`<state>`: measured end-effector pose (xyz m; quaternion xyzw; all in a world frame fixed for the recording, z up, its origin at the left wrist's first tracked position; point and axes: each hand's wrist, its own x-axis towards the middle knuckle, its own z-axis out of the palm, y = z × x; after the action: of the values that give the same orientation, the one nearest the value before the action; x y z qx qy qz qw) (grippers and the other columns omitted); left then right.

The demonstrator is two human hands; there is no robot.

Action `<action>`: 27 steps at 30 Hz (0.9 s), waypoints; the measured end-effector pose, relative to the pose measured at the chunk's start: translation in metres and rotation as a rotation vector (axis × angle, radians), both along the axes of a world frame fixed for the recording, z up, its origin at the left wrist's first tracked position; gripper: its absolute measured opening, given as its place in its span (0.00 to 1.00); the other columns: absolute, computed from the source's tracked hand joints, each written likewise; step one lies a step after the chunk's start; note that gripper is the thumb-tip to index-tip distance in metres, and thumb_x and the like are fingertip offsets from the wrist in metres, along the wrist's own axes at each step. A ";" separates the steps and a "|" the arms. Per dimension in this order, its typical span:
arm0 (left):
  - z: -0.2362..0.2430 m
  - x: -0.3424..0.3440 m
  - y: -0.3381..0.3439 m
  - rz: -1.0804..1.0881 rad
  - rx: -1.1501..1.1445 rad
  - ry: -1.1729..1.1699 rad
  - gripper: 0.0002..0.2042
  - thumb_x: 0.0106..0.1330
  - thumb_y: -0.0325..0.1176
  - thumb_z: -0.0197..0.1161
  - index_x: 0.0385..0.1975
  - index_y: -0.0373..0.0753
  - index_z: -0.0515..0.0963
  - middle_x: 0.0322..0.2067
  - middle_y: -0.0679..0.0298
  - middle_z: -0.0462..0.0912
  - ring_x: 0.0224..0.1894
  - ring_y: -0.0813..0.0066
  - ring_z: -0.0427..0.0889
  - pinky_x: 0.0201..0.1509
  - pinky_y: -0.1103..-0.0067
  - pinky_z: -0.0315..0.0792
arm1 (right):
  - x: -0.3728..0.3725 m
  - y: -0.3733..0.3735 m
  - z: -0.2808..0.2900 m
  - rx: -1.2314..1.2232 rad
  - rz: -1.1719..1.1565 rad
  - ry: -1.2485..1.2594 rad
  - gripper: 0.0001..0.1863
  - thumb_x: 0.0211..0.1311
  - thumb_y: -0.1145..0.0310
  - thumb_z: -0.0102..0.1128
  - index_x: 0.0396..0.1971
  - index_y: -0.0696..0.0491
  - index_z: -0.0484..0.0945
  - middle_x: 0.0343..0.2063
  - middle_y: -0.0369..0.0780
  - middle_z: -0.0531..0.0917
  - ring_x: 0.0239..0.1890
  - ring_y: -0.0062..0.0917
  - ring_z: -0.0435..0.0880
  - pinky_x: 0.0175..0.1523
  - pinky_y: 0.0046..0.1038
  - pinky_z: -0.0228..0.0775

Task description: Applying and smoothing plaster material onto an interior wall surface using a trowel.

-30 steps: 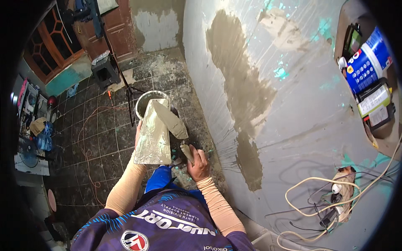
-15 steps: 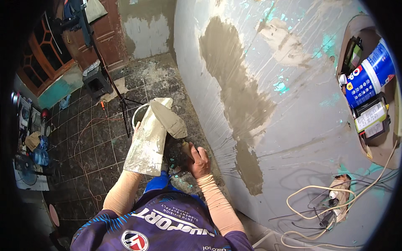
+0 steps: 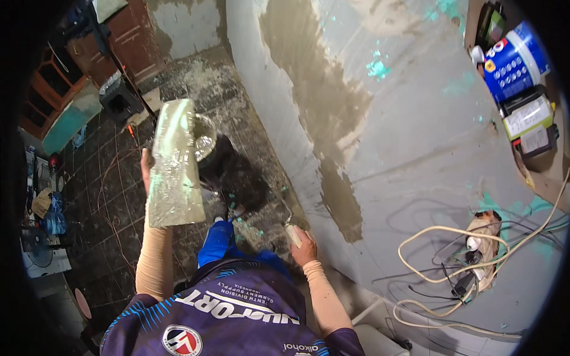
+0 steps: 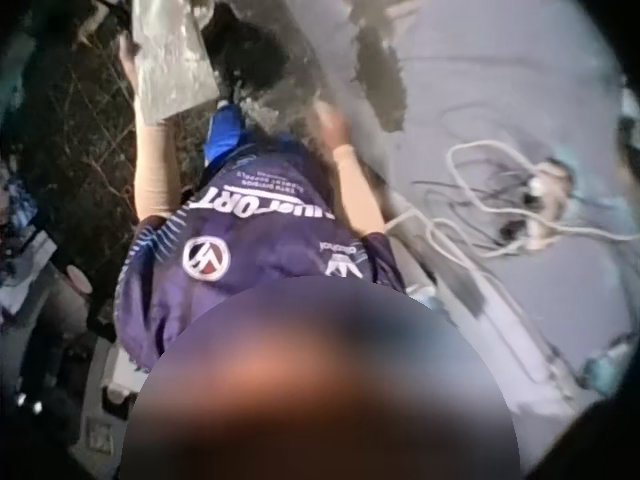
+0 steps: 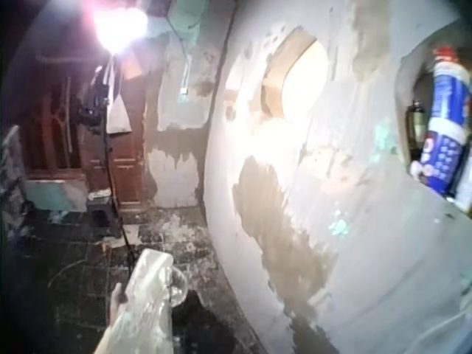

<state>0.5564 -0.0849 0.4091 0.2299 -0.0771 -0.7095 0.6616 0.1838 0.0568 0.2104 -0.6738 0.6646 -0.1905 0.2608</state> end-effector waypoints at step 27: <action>-0.196 0.001 0.139 0.132 0.597 -0.119 0.26 0.63 0.51 0.56 0.55 0.39 0.70 0.48 0.57 0.77 0.47 0.63 0.78 0.52 0.68 0.73 | -0.198 -0.006 -0.099 0.802 -0.480 0.169 0.17 0.50 0.64 0.66 0.40 0.56 0.80 0.19 0.40 0.80 0.14 0.23 0.76 0.17 0.27 0.72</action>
<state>0.5571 0.0543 0.2132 0.4598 0.1112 -0.6416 0.6038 -0.0146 0.0507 0.1118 -0.3606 0.8414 0.0820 0.3940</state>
